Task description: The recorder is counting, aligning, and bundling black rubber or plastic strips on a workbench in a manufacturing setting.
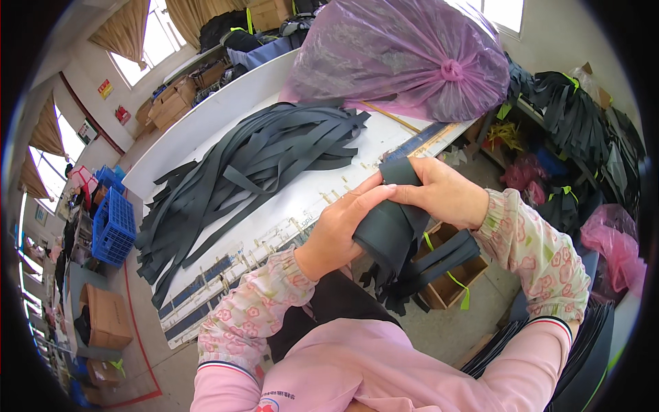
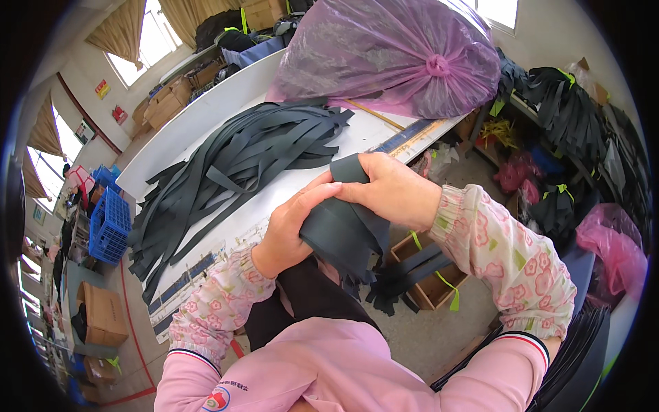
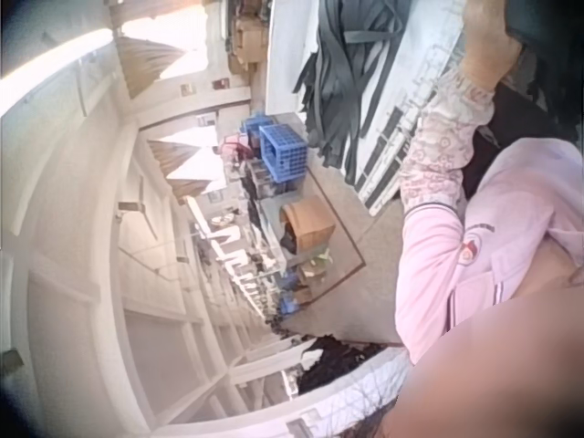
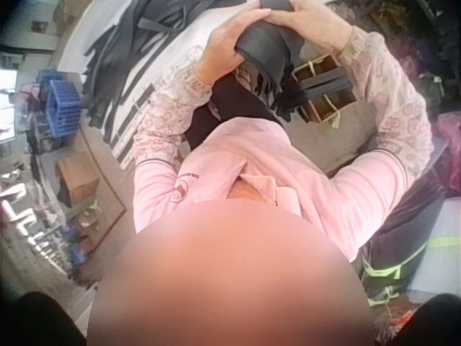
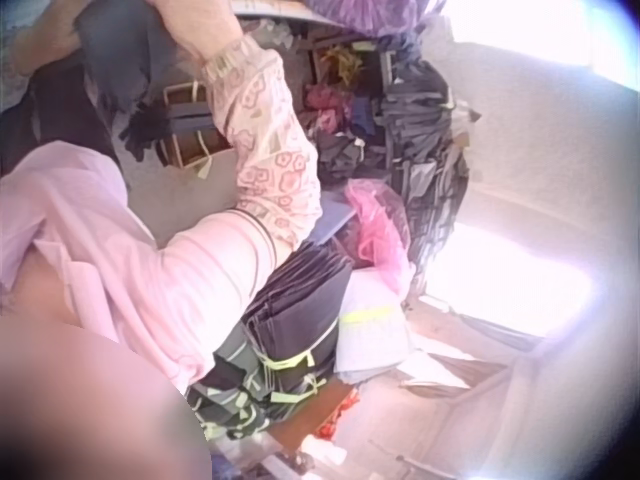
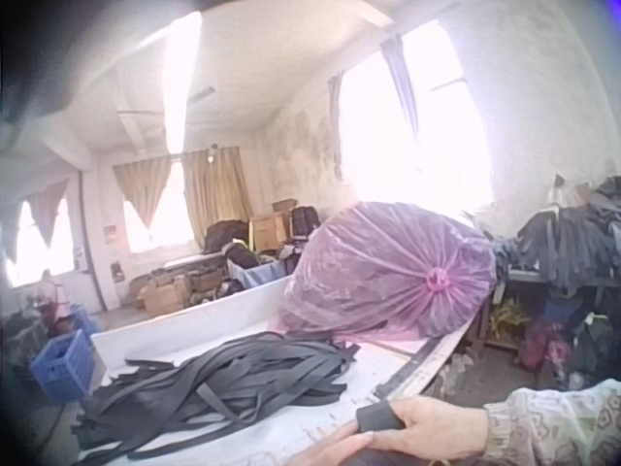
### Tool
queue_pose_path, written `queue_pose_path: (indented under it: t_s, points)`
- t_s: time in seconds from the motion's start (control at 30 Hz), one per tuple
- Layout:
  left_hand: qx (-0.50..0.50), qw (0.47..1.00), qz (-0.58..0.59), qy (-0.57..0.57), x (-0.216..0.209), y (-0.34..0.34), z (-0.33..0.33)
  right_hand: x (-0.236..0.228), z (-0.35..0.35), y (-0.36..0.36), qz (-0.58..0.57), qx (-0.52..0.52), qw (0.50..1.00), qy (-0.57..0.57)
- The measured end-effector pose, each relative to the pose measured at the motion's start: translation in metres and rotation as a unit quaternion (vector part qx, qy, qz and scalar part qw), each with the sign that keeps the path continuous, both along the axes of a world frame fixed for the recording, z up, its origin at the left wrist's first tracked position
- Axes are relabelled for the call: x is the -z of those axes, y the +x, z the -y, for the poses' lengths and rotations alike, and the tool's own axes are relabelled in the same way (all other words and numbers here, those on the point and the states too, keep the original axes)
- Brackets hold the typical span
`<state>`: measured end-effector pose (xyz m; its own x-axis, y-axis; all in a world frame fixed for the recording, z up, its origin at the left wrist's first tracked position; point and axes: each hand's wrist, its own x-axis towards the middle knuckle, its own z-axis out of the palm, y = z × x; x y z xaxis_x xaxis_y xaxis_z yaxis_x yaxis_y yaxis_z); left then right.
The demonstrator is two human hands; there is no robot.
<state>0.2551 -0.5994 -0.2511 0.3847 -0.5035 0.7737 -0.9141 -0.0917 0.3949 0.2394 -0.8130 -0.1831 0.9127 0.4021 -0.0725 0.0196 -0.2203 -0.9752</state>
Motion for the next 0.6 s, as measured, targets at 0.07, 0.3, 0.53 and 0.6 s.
queue_pose_path:
  t_s: [0.07, 0.3, 0.53, 0.6]
  points:
    - [0.008, 0.999, -0.038, 0.01, -0.001, -0.001, 0.001, -0.003, -0.001, 0.003, 0.001, -0.01, 1.0, -0.018]
    - [-0.018, 1.0, 0.02, 0.008, 0.0, -0.001, -0.002, -0.008, -0.002, 0.002, 0.013, -0.027, 0.997, -0.073]
    - [-0.044, 0.999, 0.014, -0.004, 0.004, 0.001, -0.015, -0.016, 0.005, 0.008, -0.024, 0.027, 0.987, 0.155]
    - [-0.038, 0.999, 0.016, 0.002, 0.011, 0.004, -0.016, -0.031, 0.004, 0.004, -0.019, 0.02, 0.979, 0.204]
